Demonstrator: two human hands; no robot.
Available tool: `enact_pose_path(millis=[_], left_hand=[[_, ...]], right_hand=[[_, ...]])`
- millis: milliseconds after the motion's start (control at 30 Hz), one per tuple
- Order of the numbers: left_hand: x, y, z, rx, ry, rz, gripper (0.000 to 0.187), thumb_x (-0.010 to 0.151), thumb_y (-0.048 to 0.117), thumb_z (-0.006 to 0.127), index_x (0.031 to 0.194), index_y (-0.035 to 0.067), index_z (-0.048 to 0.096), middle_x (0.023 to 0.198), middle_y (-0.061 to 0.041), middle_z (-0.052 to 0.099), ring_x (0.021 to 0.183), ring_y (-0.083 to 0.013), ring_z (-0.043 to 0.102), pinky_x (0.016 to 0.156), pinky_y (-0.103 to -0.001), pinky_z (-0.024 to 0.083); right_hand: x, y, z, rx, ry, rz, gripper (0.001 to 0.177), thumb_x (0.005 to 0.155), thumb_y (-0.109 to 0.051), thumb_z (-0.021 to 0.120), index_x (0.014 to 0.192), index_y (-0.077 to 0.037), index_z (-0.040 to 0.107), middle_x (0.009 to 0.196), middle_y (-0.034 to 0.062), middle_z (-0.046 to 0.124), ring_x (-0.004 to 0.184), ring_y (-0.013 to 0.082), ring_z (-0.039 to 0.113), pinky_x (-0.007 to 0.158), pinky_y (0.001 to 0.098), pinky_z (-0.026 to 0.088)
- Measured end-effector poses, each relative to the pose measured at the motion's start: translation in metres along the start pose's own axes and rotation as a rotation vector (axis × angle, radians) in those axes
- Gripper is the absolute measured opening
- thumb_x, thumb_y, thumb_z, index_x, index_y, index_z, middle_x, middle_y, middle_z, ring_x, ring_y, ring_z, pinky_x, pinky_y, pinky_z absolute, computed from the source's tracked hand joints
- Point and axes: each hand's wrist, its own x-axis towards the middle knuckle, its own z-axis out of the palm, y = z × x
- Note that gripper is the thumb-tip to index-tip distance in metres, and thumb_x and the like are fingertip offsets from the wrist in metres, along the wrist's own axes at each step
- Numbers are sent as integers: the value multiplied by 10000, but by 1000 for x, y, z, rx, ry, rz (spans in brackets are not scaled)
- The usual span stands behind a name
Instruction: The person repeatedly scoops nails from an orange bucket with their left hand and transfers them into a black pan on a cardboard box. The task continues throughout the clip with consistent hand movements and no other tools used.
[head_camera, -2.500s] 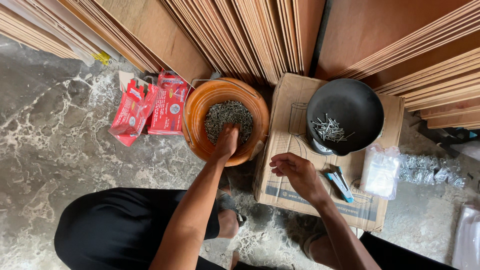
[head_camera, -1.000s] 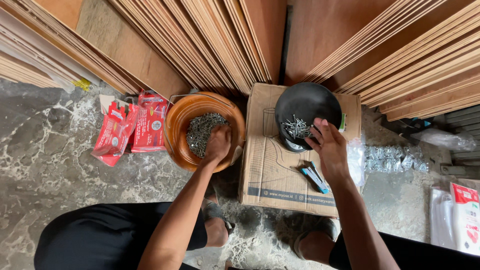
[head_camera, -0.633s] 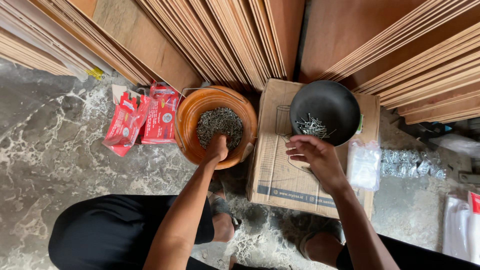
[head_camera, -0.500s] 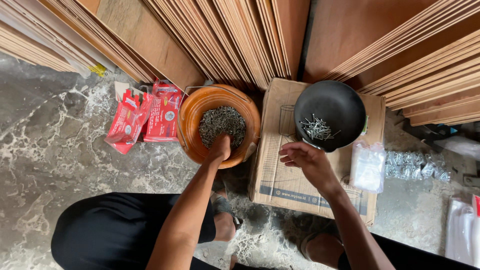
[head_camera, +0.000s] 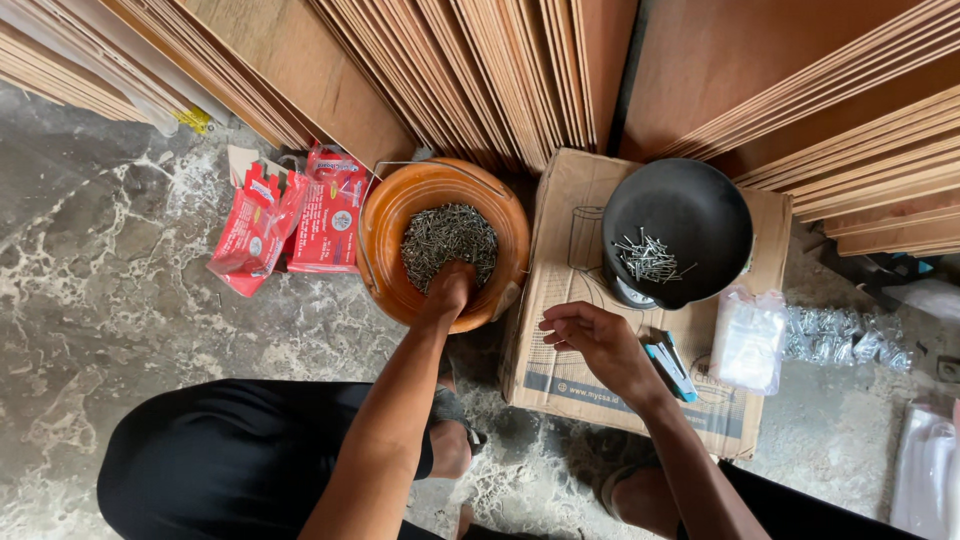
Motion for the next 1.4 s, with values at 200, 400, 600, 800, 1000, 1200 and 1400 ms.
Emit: enact_pose_path(millis=[200,400,600,800,1000,1200,1400], left_hand=[[36,-42,19,96,19,141,339,793,120,381,943,-9,655,999,-279,593,942,-482,533,773,-546,474],[29,-39,23,100,91,113,316,835,116,382,900,-43,647,882,-266,614,821,-443,563,719,-524,476],[38,-51,29,303,20,52,229,804,54,441,936,26,627,926,-174,633,892,-365,611,732,-480,514],[30,-52,37,363,51,-4,219,813,-3,483,1009,28,575,999,-151,594,930,-356,594,763,-491,525],[51,-39,21,387,88,-35,227,866,150,439,1000,17,566,1033,-181,566,935,-356,596,764,-496,517],[29,4,10,395,332,88,254,901,208,380,943,29,555,845,-135,591,720,-315,646,576,-419,546],[19,42,5,384,558,307,129,827,140,468,860,48,552,801,-115,564,689,-308,639,526,-399,534]], right_hand=[[1,-3,6,-2,-24,23,221,861,-28,507,1049,24,612,916,176,669,846,235,652,803,376,530],[4,0,7,-19,-23,24,224,858,-16,511,1050,21,621,912,186,674,854,246,662,797,380,534],[2,-3,6,-40,-29,25,232,860,-17,509,1060,27,619,918,193,668,848,251,657,805,389,530],[-2,-6,5,-27,-16,20,221,856,-26,520,1047,24,619,919,185,673,854,243,657,801,382,533],[-4,-5,-1,-47,-6,6,231,863,-20,500,1057,18,621,930,187,669,856,254,657,810,386,529],[-10,-10,-5,-31,39,-16,211,862,-37,517,1038,-5,630,925,166,679,852,228,660,799,365,536],[-13,-13,-12,-46,66,-47,222,860,-11,508,1042,-3,634,918,177,673,831,243,659,792,373,537]])
